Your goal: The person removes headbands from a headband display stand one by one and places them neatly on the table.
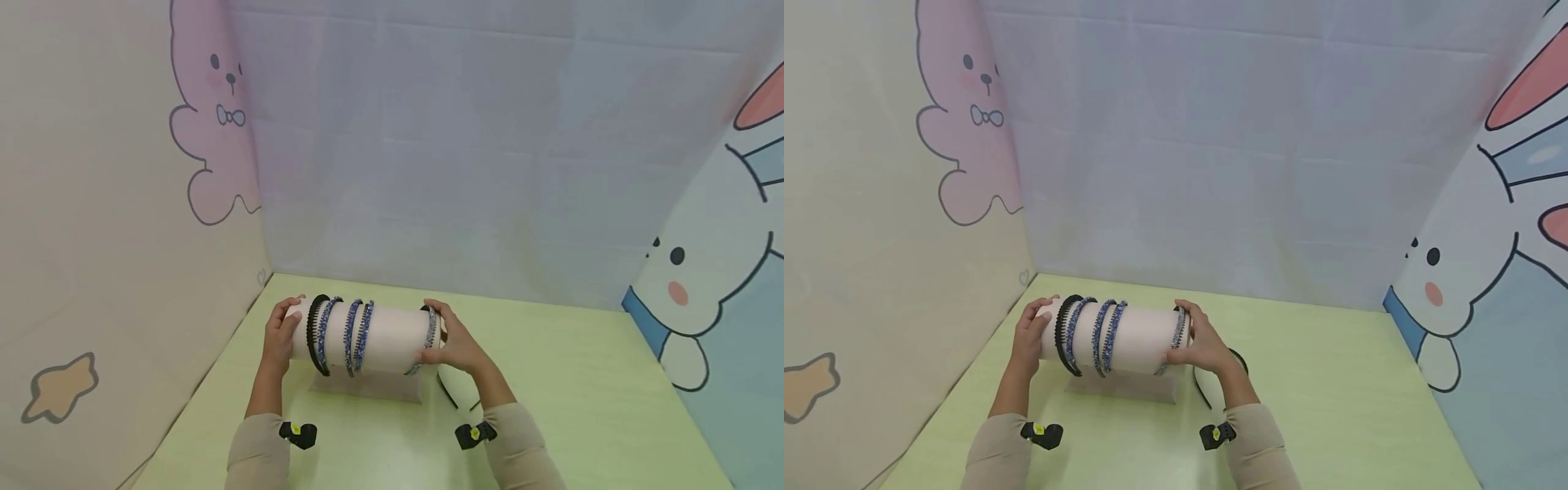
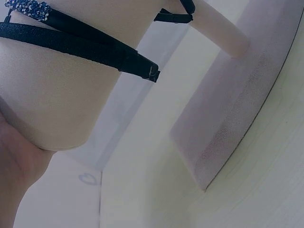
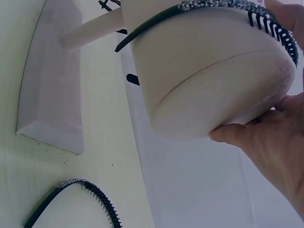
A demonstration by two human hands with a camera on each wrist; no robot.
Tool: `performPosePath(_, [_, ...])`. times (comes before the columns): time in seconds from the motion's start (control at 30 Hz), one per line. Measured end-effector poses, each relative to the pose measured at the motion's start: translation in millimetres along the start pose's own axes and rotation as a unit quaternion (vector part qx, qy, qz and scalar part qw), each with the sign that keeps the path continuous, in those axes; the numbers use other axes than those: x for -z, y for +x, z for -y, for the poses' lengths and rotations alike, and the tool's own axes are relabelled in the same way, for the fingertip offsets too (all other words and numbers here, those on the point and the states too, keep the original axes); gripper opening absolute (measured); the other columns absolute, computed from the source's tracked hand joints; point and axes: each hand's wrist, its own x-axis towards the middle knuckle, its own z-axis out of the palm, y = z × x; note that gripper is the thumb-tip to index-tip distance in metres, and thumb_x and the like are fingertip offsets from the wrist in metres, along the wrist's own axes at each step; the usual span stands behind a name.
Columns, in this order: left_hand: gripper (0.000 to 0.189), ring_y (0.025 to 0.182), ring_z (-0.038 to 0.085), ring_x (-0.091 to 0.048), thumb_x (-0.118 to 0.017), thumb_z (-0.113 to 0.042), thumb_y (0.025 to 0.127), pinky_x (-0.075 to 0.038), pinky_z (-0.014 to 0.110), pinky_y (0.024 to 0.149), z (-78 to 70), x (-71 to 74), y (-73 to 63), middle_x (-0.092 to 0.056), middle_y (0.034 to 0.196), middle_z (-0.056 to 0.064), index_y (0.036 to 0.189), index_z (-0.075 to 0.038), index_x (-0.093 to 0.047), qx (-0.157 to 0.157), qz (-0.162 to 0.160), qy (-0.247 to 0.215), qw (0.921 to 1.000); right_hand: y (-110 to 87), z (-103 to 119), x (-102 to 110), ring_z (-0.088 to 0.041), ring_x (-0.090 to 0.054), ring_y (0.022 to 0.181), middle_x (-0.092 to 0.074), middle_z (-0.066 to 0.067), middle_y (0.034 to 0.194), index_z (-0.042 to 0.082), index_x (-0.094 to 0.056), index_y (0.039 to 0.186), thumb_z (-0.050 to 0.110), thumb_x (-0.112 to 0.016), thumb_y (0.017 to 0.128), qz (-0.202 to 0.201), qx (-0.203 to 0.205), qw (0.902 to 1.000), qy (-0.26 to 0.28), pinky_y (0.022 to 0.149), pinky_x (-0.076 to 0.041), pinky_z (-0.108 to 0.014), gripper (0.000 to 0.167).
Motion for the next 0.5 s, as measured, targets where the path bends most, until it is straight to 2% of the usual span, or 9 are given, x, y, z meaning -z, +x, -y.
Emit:
performPosePath(0.17, [0.024,0.117,0.015,-0.044,-0.042,-0.001,0.096,-0.039,0.024,0.086,-0.5,-0.4,0.4,-0.044,0.137,0.014,0.119,0.004,-0.045,-0.011,-0.003,0.003,0.9999,0.7,-7.2,3.2,-0.040,-0.029,0.127,-0.021,-0.023,0.143,0.002,-0.020,0.143,0.001,-0.072,0.070,0.007,0.016,0.9996,0.022,0.092,-0.036,-0.054,0.090])
performPosePath(0.27, [0.024,0.117,0.015,-0.044,-0.043,-0.002,0.096,-0.038,0.025,0.087,0.4,-0.9,-0.4,-0.045,0.136,0.013,0.119,0.003,-0.046,-0.015,-0.006,-0.001,0.9999,3.4,-22.9,4.8,-0.038,-0.028,0.126,-0.023,-0.022,0.142,0.003,-0.021,0.142,-0.001,-0.073,0.069,-0.003,0.032,0.9990,0.030,0.097,-0.029,-0.055,0.090])
performPosePath(0.4, [0.024,0.116,0.016,-0.045,-0.044,-0.004,0.096,-0.038,0.026,0.086,1.6,-1.3,-1.6,-0.046,0.136,0.012,0.118,0.003,-0.046,-0.011,-0.008,-0.004,0.9999,6.2,-44.1,5.7,-0.033,-0.029,0.123,-0.026,-0.019,0.138,0.004,-0.025,0.141,-0.004,-0.075,0.067,-0.027,0.049,0.9971,0.052,0.097,-0.030,-0.053,0.089])
performPosePath(0.5, [0.024,0.117,0.016,-0.044,-0.044,-0.004,0.096,-0.038,0.026,0.087,1.5,-1.3,-1.2,-0.045,0.136,0.012,0.119,0.003,-0.046,-0.010,-0.007,0.000,0.9999,5.2,-50.4,4.1,-0.030,-0.028,0.122,-0.026,-0.018,0.136,0.003,-0.025,0.139,-0.003,-0.076,0.067,-0.043,0.058,0.9937,0.086,0.096,-0.034,-0.048,0.089])
